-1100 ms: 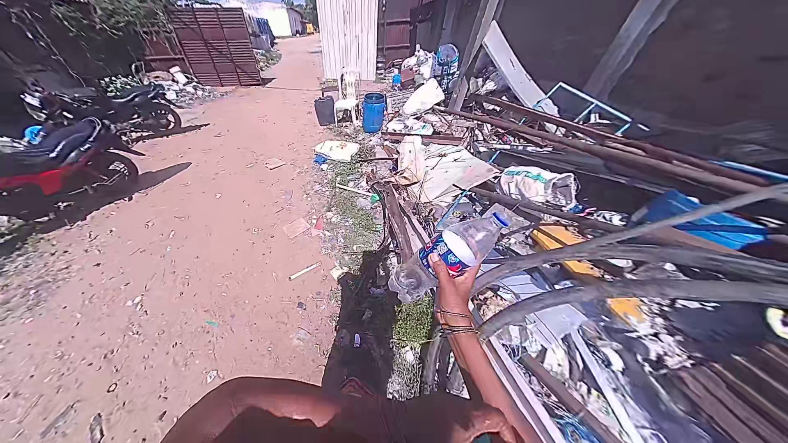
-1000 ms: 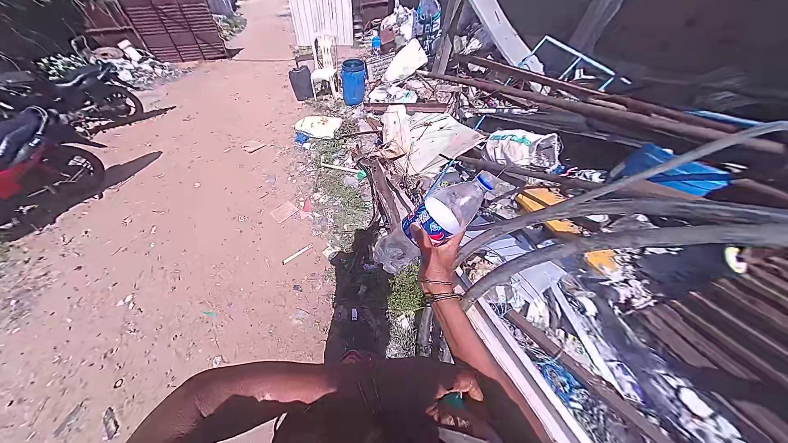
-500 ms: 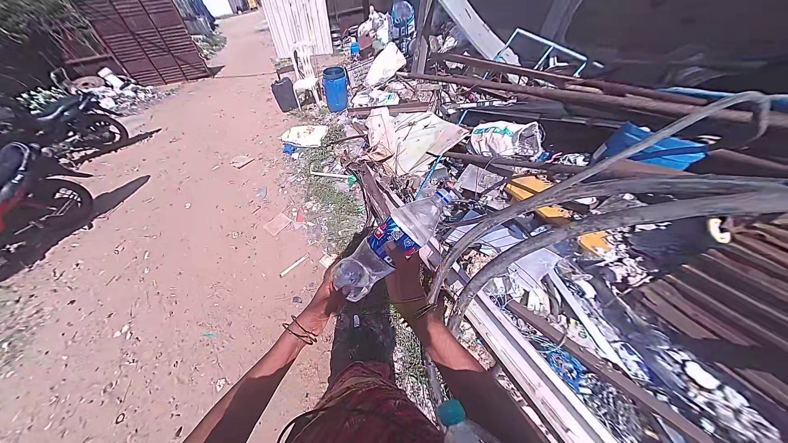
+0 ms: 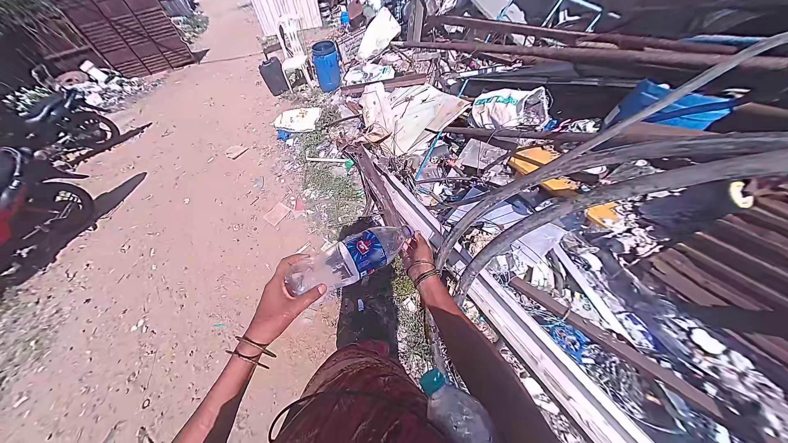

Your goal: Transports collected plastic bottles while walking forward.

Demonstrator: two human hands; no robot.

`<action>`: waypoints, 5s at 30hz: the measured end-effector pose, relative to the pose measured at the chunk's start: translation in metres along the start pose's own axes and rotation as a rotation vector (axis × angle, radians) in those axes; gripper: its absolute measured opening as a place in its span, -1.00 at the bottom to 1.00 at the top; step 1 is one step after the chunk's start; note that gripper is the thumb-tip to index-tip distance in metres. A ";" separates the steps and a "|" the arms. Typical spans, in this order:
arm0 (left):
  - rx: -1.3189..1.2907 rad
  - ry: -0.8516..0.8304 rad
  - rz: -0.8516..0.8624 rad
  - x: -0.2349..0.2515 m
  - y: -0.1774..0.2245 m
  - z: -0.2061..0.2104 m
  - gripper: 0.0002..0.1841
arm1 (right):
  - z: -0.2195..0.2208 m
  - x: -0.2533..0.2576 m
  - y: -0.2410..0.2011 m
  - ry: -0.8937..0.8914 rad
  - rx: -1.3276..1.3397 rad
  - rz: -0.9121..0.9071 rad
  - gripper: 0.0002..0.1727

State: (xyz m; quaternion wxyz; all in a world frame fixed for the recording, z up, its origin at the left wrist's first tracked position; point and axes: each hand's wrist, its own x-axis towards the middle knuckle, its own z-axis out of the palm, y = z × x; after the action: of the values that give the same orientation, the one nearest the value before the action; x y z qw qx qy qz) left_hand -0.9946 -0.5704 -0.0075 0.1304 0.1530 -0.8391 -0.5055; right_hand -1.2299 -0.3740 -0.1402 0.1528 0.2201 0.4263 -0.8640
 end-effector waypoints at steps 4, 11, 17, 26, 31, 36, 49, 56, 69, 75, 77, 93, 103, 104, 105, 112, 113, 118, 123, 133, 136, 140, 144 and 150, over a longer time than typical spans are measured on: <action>0.447 -0.024 0.059 0.000 0.018 -0.002 -0.11 | -0.019 0.019 0.020 0.013 -0.002 -0.001 -0.75; 0.379 -0.032 0.023 0.004 -0.002 0.017 -0.09 | -0.038 0.036 0.016 -0.004 -0.131 -0.042 -0.74; 0.028 0.009 -0.025 0.002 -0.023 0.029 -0.14 | -0.023 0.030 0.006 0.078 -0.353 -0.174 -0.57; -0.515 0.088 -0.229 -0.012 -0.056 0.053 -0.12 | -0.009 0.032 -0.038 -0.092 -0.973 -0.462 -0.82; -0.771 0.146 -0.346 -0.017 -0.061 0.065 -0.28 | -0.014 0.040 -0.038 -0.194 -0.600 -0.492 -0.72; -0.904 0.186 -0.335 -0.023 -0.062 0.065 -0.46 | -0.016 0.034 -0.043 -0.150 -0.654 -0.563 -0.54; -0.915 0.148 -0.313 -0.040 -0.062 0.071 -0.45 | -0.024 0.008 -0.073 -0.039 -1.011 -0.670 -0.86; -1.009 0.075 -0.292 -0.049 -0.057 0.072 -0.51 | -0.029 -0.010 -0.090 -0.355 -0.350 -0.418 0.01; -1.004 0.037 -0.337 -0.057 -0.063 0.074 -0.58 | -0.041 -0.030 -0.090 -0.041 -0.849 -0.701 -0.75; -1.040 0.009 -0.290 -0.073 -0.070 0.052 -0.45 | -0.018 -0.045 -0.075 -0.049 -0.686 -0.729 -0.69; -1.033 0.008 -0.291 -0.080 -0.076 0.040 -0.41 | -0.009 -0.056 -0.064 -0.082 -0.610 -0.718 -0.77; -1.001 -0.056 -0.305 -0.104 -0.104 -0.027 -0.49 | -0.015 -0.098 -0.018 0.041 -0.531 -0.813 -0.64; -0.990 -0.042 -0.285 -0.096 -0.106 -0.030 -0.41 | -0.010 -0.102 -0.033 0.321 -0.959 -1.001 -0.47; -1.008 -0.020 -0.299 -0.094 -0.106 -0.028 -0.40 | -0.009 -0.099 -0.035 0.320 -0.939 -0.998 -0.53; -1.017 -0.010 -0.307 -0.092 -0.106 -0.027 -0.41 | -0.008 -0.095 -0.036 0.300 -0.903 -0.993 -0.58; -1.049 0.024 -0.315 -0.086 -0.096 -0.009 -0.49 | -0.001 -0.078 -0.054 -0.026 -0.568 -0.672 -0.53; -1.036 0.023 -0.318 -0.085 -0.094 -0.005 -0.55 | -0.003 -0.076 -0.056 -0.085 -0.521 -0.645 -0.45; -0.910 0.008 -0.326 -0.083 -0.084 0.018 -0.42 | -0.022 -0.065 -0.063 -0.191 -0.488 -0.697 -0.48; -0.700 -0.003 -0.304 -0.072 -0.072 0.038 -0.48 | -0.045 -0.055 -0.068 -0.061 -0.585 -0.753 -0.68; -0.335 -0.091 -0.111 -0.040 -0.041 0.072 -0.22 | -0.078 -0.029 -0.061 -0.040 -0.361 -0.473 -0.73; -0.220 -0.116 -0.058 -0.030 -0.031 0.080 -0.17 | -0.075 -0.026 -0.059 -0.011 -0.217 -0.398 -0.59; 0.097 -0.142 0.005 -0.015 -0.013 0.081 -0.12 | -0.081 -0.004 -0.051 0.136 -0.023 -0.329 -0.41; 0.238 -0.146 0.085 -0.009 0.003 0.085 -0.09 | -0.089 0.018 -0.041 0.203 0.000 -0.178 -0.46; 0.169 -0.144 0.030 -0.002 0.004 0.085 -0.10 | -0.094 0.035 -0.035 0.074 -0.147 -0.154 -0.77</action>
State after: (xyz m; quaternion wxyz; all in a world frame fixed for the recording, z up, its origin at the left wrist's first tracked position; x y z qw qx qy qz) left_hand -1.0253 -0.4995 -0.0421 0.0641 0.1143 -0.8882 -0.4404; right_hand -1.2521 -0.2805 -0.1851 0.0861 0.2066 0.5095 -0.8308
